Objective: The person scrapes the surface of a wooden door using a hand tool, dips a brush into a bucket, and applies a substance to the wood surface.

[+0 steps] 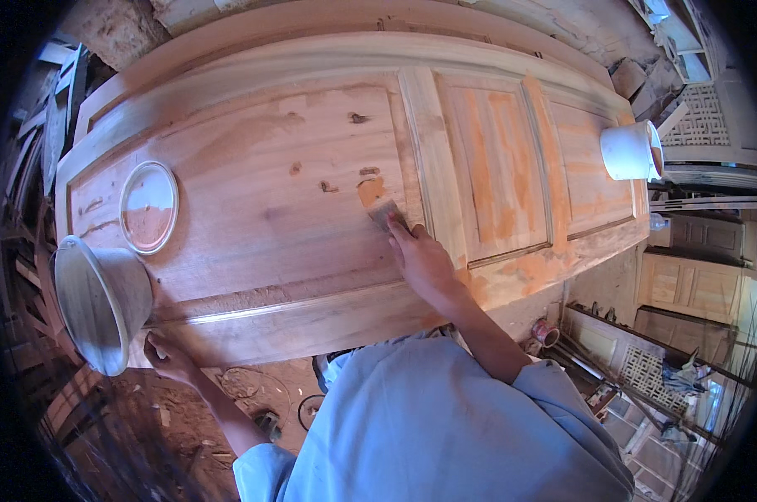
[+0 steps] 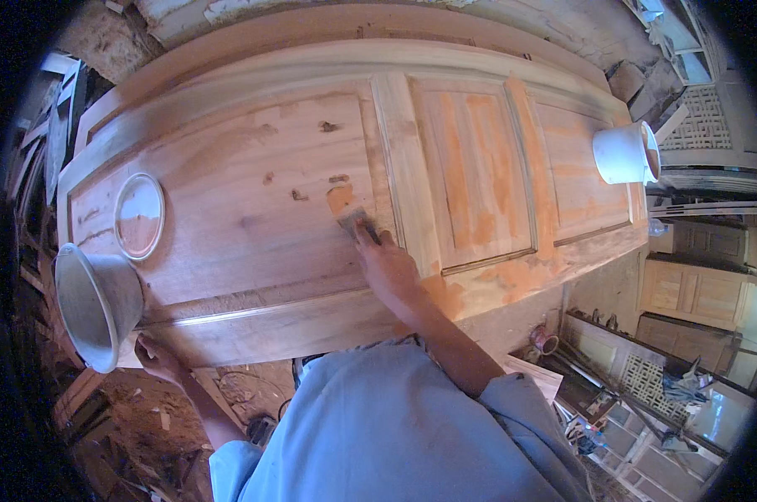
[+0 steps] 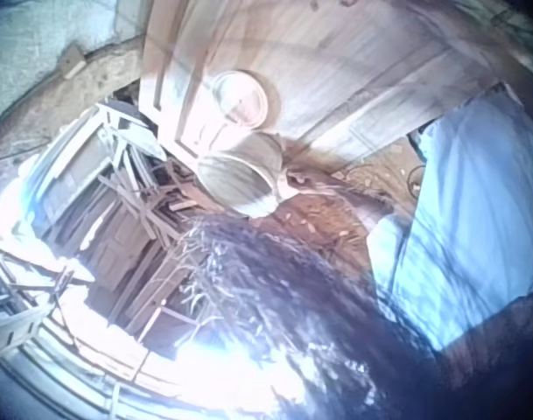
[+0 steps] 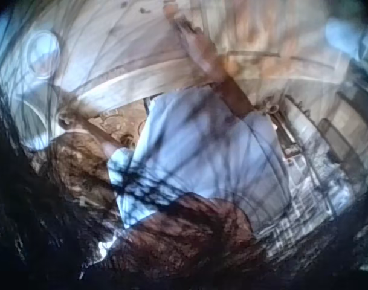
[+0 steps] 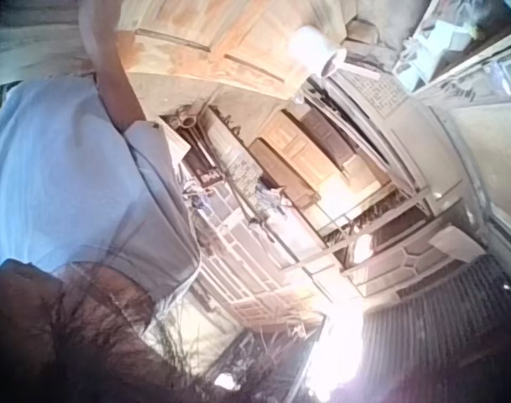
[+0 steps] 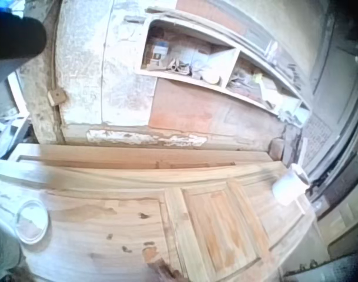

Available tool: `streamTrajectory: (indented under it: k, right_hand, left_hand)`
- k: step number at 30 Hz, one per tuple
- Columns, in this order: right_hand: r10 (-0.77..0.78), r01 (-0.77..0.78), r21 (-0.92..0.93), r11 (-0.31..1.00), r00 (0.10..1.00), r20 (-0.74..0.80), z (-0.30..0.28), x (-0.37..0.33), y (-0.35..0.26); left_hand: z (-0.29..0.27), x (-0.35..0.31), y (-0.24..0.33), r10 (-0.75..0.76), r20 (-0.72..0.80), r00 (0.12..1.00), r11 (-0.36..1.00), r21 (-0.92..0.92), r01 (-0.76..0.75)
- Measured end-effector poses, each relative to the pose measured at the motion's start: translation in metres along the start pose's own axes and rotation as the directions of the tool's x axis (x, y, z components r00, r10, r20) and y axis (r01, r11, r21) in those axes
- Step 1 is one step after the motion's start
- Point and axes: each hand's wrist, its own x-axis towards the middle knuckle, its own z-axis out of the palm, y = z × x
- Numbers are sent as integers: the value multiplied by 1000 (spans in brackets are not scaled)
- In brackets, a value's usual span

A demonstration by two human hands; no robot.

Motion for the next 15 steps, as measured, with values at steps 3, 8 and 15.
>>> streamTrajectory:
  k: [3,8,15]
  right_hand:
    - [-28,35,-44,998,989,148,-32,-3,-2]
    - [-120,122,-21,992,988,93,-62,51,-11]
    - [-74,106,-102,989,958,278,-54,84,-34]
  left_hand:
    - [-8,4,-7,-23,7,1000,997,69,22]
    - [1,6,-5,47,-11,999,999,-18,-47]
    - [1,-3,18,-6,-31,999,1000,-8,6]
